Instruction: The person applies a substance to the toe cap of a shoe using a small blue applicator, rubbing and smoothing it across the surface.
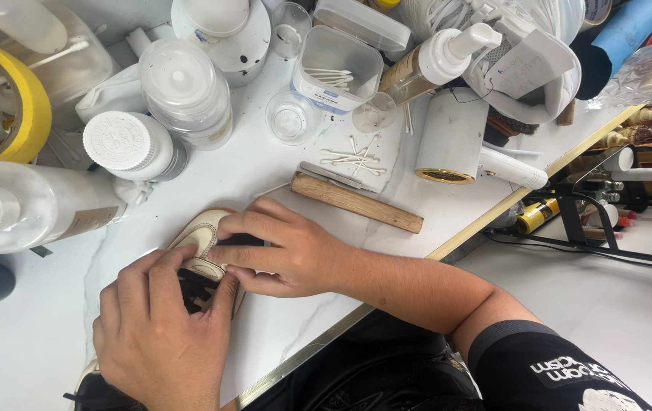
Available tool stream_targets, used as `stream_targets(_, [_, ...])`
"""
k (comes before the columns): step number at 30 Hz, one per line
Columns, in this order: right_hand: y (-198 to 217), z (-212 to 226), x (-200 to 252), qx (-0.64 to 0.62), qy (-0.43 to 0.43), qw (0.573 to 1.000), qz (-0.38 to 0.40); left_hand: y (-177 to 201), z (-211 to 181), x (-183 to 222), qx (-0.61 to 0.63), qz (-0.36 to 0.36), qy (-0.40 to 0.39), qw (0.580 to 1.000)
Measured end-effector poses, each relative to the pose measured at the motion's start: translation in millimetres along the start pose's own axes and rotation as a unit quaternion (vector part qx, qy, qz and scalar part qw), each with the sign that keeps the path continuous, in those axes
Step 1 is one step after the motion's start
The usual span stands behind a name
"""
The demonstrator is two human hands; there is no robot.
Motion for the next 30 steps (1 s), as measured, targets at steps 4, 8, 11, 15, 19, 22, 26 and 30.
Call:
stream_targets(4, [-2, -7, 0, 0.006, -0.015, 1.000, -0.022, -3, 2, 2, -0.007, -0.011, -0.015, 1.000])
stream_targets(8, [-3, -4, 2, -0.023, -0.004, 1.000, -0.015, -6, 3, 7, -0.016, -0.001, -0.003, 1.000])
stream_targets(11, [0, -2, -1, -0.020, -0.011, 0.999, -0.031, -3, 2, 6, 0.002, -0.007, -0.008, 1.000])
stream_targets(15, [2, 0, -2, -0.018, 0.003, 0.999, -0.033, -1, -1, 5, -0.001, -0.001, -0.003, 1.000])
stream_targets(19, [2, 3, 0, -0.021, 0.039, 0.998, -0.036, 2, -4, 7, -0.001, -0.011, -0.017, 1.000])
stream_targets(22, [3, -1, -3, -0.022, -0.027, 0.997, -0.070, 4, -6, 6, -0.005, -0.018, -0.026, 1.000])
stream_targets(26, [1, 6, 2, -0.018, 0.040, 0.997, -0.058, 8, -8, 8, 0.002, 0.002, -0.022, 1.000])
stream_targets(30, [5, 5, -2, 0.001, 0.009, 0.996, -0.089, 10, -11, 7, -0.029, -0.026, -0.050, 0.998])
Point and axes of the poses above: each hand's wrist, its own x-axis away from the middle knuckle, its own y-axis out of the back of the hand, z = x × y, the point moved 2 cm from there along -x, towards the middle knuckle, and after that the axes turned 2 degrees about -y, right-handed, at the moved point
